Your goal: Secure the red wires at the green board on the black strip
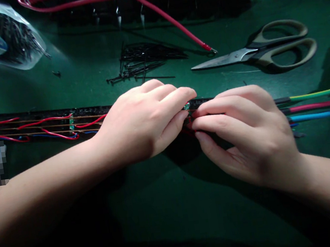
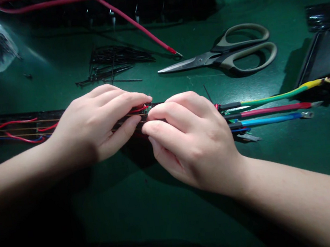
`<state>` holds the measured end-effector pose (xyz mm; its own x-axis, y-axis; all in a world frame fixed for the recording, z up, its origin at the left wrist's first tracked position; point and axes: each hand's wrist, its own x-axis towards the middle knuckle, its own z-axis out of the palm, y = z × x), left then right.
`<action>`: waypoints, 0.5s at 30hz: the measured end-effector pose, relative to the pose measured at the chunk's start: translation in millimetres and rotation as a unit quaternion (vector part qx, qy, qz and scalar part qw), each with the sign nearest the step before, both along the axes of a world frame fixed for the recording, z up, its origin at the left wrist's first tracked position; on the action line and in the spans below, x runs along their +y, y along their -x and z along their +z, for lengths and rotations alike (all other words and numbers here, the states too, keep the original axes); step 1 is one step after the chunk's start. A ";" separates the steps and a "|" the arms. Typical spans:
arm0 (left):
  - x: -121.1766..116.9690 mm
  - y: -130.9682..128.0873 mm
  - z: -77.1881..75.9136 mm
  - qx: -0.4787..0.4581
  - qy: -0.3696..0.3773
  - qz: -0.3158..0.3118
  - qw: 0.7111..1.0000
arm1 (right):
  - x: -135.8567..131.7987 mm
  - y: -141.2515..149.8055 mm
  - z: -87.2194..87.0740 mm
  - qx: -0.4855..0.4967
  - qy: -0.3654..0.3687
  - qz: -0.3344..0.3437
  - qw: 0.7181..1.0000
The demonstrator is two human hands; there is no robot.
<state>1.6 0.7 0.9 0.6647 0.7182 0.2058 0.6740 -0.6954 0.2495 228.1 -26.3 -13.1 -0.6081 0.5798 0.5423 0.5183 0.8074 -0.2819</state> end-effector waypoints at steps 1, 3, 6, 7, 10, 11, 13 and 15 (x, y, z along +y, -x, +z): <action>0.1 0.0 0.0 0.001 -0.001 0.000 1.000 | 0.1 0.2 0.5 -0.001 0.001 0.000 1.000; 0.1 -0.1 -0.2 0.000 -0.003 0.001 1.000 | 0.2 0.6 1.1 -0.001 0.004 -0.001 1.000; 0.1 -0.2 -0.3 -0.001 -0.002 0.003 1.000 | 0.3 1.0 1.1 -0.003 0.006 -0.003 1.000; 0.1 -0.3 -0.4 0.000 -0.003 0.004 1.000 | 0.2 1.1 0.9 -0.003 0.006 -0.004 1.000; -0.1 -0.4 -1.0 -0.001 -0.007 0.005 1.000 | -0.2 1.1 0.1 -0.001 0.006 -0.003 1.000; -0.2 -0.4 -1.3 -0.003 -0.009 0.005 1.000 | -0.2 1.2 -0.2 0.001 0.005 -0.003 1.000; -0.3 -0.5 -2.2 -0.006 -0.013 0.005 1.000 | -0.2 1.4 -0.6 0.001 0.004 -0.003 1.000; -0.4 -0.4 -3.2 -0.009 -0.019 0.004 1.000 | 0.1 1.4 -1.0 0.003 0.002 -0.006 1.000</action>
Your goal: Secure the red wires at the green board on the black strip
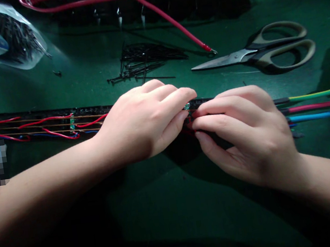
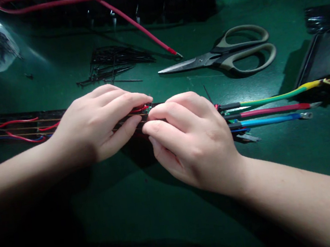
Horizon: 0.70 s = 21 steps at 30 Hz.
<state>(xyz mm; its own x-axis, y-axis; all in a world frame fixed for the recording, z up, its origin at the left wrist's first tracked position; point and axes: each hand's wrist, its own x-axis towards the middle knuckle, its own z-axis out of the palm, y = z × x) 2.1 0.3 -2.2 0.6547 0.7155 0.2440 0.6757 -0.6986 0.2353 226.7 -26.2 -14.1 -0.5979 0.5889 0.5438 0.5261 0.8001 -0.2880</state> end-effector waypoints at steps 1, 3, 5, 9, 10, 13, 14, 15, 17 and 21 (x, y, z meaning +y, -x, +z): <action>-0.1 0.0 -0.4 0.000 -0.003 0.000 1.000 | 0.2 0.0 -0.1 0.001 -0.001 -0.002 1.000; -0.2 0.0 -0.8 0.000 -0.009 -0.001 1.000 | 0.5 -0.2 -0.2 0.003 -0.005 -0.003 1.000; -0.3 -0.1 -0.9 0.002 -0.009 -0.002 1.000 | 0.7 -0.5 0.0 0.004 -0.004 -0.002 1.000; -0.7 -0.4 0.0 0.002 -0.004 -0.002 1.000 | 0.0 -1.7 0.5 0.013 0.017 -0.009 1.000; -0.7 -0.5 0.3 0.000 -0.002 -0.002 1.000 | -0.4 -2.0 0.6 0.017 0.021 -0.011 1.000; -0.9 -0.8 1.8 0.000 0.010 -0.002 1.000 | -1.9 -3.2 1.1 0.032 0.023 -0.014 0.999; -1.0 -0.8 2.2 0.001 0.015 -0.003 1.000 | -2.4 -3.5 1.2 0.036 0.024 -0.014 0.999; -1.0 -0.8 2.7 0.001 0.018 -0.003 1.000 | -2.8 -3.7 1.4 0.039 0.026 -0.014 0.999; -1.1 -0.8 3.4 0.002 0.020 -0.004 1.000 | -3.4 -3.8 1.8 0.041 0.032 -0.019 0.998; -1.1 -0.5 4.2 -0.002 0.013 -0.009 1.000 | -2.6 -2.6 2.3 0.045 0.028 -0.019 0.998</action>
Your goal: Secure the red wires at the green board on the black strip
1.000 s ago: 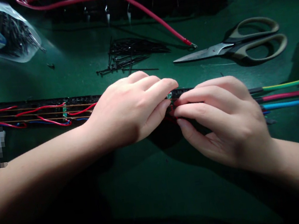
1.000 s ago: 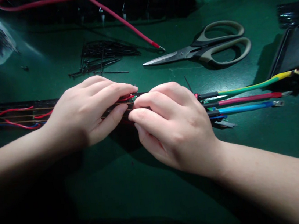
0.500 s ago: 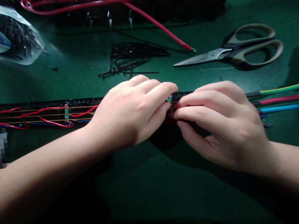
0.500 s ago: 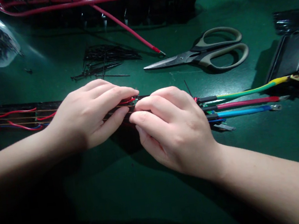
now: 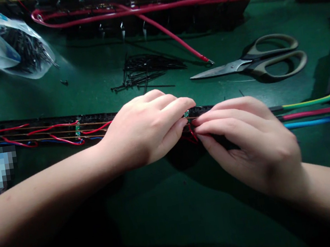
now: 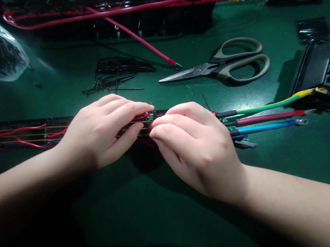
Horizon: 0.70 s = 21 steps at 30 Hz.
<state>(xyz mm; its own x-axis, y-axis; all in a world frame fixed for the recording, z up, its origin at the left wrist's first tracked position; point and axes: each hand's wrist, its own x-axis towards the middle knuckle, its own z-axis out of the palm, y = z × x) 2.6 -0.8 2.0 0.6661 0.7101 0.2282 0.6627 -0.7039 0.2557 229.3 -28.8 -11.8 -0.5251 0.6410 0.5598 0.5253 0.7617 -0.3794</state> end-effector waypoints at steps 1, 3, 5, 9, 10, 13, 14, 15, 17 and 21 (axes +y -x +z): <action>0.1 0.0 0.2 0.001 -0.001 -0.002 1.000 | 0.4 0.4 0.1 0.003 -0.002 0.001 1.000; 0.4 0.0 0.4 0.006 -0.004 -0.003 1.000 | 1.2 0.8 0.1 0.006 -0.003 0.004 1.000; 0.9 0.0 0.6 0.006 -0.007 -0.006 1.000 | 1.7 0.8 0.0 0.010 -0.005 0.003 1.000; 1.3 0.2 0.1 -0.007 -0.016 -0.010 1.000 | 2.0 -0.1 -0.9 0.018 -0.013 -0.002 1.000; 1.3 0.2 -0.2 -0.010 -0.015 -0.009 1.000 | 2.0 -0.3 -1.1 0.017 -0.013 -0.002 1.000; 1.4 -0.1 -1.1 -0.030 0.002 -0.003 1.000 | 2.1 -0.4 -1.5 0.013 -0.009 0.000 1.000; 1.6 -0.3 -1.3 -0.041 0.010 0.001 0.999 | 2.3 -0.2 -1.8 0.014 -0.009 0.001 1.000; 1.8 -0.7 -1.3 -0.054 0.019 0.006 0.998 | 2.6 0.0 -2.1 0.019 -0.010 0.001 1.000; 2.3 -1.6 -0.8 -0.078 0.035 0.016 0.996 | 3.2 0.4 -2.8 0.028 -0.013 -0.002 1.000; 2.2 -4.3 0.8 -0.099 0.059 0.029 0.993 | 3.3 0.4 -3.0 0.037 -0.006 -0.011 0.999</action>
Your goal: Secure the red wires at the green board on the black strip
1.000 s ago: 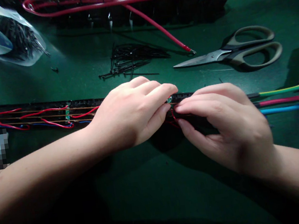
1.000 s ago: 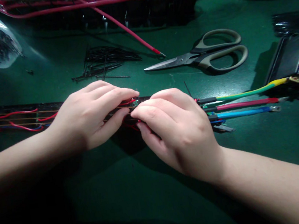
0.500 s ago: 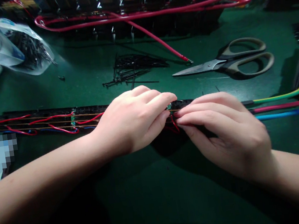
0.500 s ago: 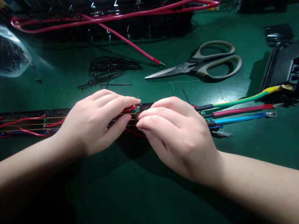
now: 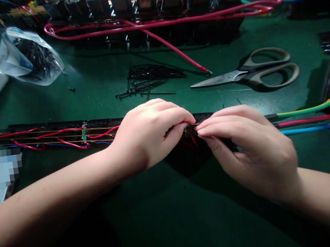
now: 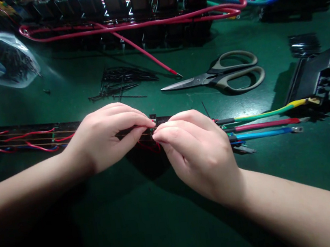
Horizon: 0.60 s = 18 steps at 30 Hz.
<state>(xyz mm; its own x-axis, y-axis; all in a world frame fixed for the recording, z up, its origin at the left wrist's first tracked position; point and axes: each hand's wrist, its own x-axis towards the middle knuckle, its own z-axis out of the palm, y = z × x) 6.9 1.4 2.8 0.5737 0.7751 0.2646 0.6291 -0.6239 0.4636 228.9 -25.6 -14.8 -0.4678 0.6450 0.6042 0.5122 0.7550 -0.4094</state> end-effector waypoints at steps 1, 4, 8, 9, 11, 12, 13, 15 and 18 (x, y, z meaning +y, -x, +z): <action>-0.2 -0.6 0.2 -0.002 -0.003 0.002 1.000 | -0.3 -0.2 0.2 0.003 0.003 -0.003 1.000; -0.7 -1.0 0.6 -0.005 -0.016 0.008 1.000 | -1.3 -0.6 0.7 0.013 0.015 -0.012 1.000; 1.1 1.3 2.7 0.002 -0.019 -0.002 1.000 | -1.8 -1.1 0.6 0.016 0.023 -0.011 1.000; 2.1 2.1 3.4 0.009 -0.017 -0.004 1.000 | -1.9 -1.1 0.6 0.017 0.021 -0.010 1.000; 4.7 3.7 4.6 0.024 -0.001 0.000 1.000 | -2.0 -1.0 0.7 0.018 0.017 -0.007 1.000; 6.0 4.3 4.9 0.029 0.010 0.006 1.000 | -2.1 -0.9 0.8 0.017 0.017 -0.006 1.000; 7.3 4.7 5.1 0.032 0.021 0.012 0.999 | -2.2 -0.8 1.0 0.015 0.017 -0.007 1.000; 9.6 5.1 5.5 0.029 0.036 0.028 0.999 | -2.4 -0.5 1.1 0.015 0.016 -0.006 1.000; 11.2 4.4 6.8 0.010 0.061 0.043 0.997 | -2.3 -0.2 0.9 0.017 0.017 -0.009 1.000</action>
<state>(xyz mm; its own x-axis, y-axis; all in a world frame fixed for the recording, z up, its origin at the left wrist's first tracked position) 2.5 12.5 9.6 0.5077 0.8477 0.1541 0.6881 -0.5065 0.5196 229.1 -27.9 -13.9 -0.4352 0.6734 0.5976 0.5113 0.7312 -0.4516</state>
